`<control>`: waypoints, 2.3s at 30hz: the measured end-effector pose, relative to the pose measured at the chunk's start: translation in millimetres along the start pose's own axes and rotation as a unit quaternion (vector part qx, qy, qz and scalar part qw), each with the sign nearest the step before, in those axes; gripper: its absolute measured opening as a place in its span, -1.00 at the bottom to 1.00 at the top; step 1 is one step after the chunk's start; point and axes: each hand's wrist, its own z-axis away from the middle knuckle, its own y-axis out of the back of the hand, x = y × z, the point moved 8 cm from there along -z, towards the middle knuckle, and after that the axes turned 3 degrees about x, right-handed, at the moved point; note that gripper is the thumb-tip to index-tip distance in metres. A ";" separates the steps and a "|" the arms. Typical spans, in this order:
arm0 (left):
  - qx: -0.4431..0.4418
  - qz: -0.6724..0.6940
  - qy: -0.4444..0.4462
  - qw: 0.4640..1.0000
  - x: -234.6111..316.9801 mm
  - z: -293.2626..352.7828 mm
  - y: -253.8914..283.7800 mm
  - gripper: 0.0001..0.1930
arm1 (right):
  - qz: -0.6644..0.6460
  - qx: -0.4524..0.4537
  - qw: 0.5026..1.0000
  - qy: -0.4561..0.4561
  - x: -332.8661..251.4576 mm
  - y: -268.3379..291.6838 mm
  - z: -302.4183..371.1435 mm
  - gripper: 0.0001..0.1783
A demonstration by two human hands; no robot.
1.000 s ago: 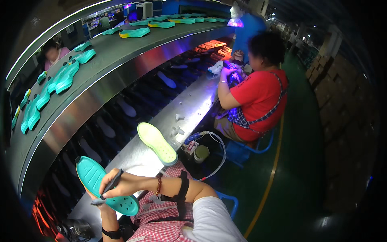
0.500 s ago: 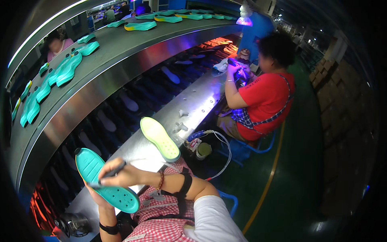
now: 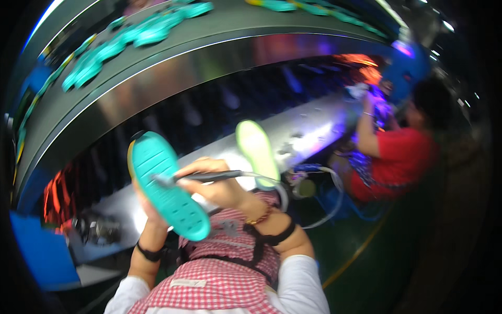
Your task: Applying glue or primer to shoe soles using a brush on a factory assembly line.
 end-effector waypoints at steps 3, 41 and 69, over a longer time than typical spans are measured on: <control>0.099 -0.078 -0.022 0.992 2.2 -3.3 16.2 -0.18 | 0.008 -0.128 0.991 -0.036 -7.7 -19.3 11.6 -0.80; 0.059 -0.053 -0.028 0.996 20.5 17.7 19.0 -0.28 | 0.011 -0.211 0.973 -0.097 -9.3 -45.5 27.6 -0.74; 0.102 -0.257 0.282 0.919 41.4 40.9 18.5 -0.41 | 0.063 -0.311 0.948 0.025 -37.2 -22.9 21.9 -0.78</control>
